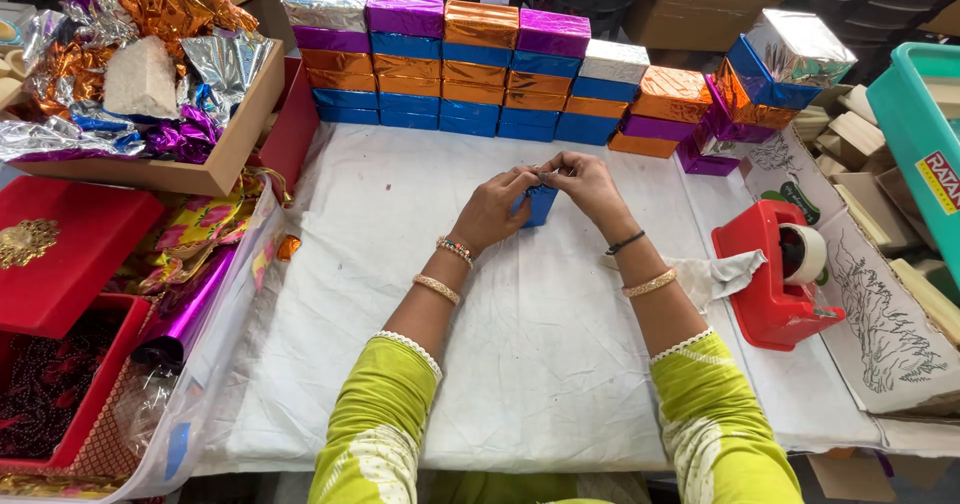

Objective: The person wipes a small wooden box with a cloth, then places a small bag and a white block inside it. They close the box and wrap it in orange metallic foil, folding the edges around the box.

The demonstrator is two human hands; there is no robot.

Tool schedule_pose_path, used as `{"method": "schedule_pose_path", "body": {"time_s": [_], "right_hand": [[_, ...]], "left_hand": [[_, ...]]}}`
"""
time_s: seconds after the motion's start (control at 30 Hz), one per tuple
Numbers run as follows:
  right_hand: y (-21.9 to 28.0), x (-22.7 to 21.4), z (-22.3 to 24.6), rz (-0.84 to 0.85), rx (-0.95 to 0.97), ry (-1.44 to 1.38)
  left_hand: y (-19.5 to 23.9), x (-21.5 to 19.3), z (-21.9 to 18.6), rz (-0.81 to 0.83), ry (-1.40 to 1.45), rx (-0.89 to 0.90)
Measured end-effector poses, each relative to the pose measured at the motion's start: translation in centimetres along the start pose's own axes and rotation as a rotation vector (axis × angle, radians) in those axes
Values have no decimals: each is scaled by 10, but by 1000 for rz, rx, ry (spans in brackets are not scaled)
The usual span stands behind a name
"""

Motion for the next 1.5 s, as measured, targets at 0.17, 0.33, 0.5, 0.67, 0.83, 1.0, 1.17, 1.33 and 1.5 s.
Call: {"method": "schedule_pose_path", "body": {"time_s": [0.17,0.33,0.5,0.67,0.83,1.0,1.17,1.33,1.5], "right_hand": [[5,2,-3,83,69,-172],[9,10,-7,77,177,-323],[4,17,-29,60,188,-627],[12,17,-19,55,232,-648],[12,23,-30,60,170,-670],[20,24,-22,18,-107,-486],[18,24,-29,-32,-162,-447],[12,23,-62,-86,-130,-503],[10,18,-58,247,27,-626]], "left_hand": [[1,3,3,-10,-26,22],[6,12,20,58,41,-199],[0,1,-4,-5,-71,45],[0,5,1,31,-12,-38],[-7,-3,-12,48,20,-64],[-6,1,-5,49,33,-180],[-4,7,5,-15,53,-164],[6,12,44,-179,370,-331],[12,22,82,-375,894,-445]]}}
Point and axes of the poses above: each hand's wrist, its own y-axis away from the middle knuckle, its own x-axis out of the palm, z = x × y, the point moved 2 cm from there along -y, towards the middle knuckle, and after that the axes turned 5 degrees about y, right-handed, at the moved point
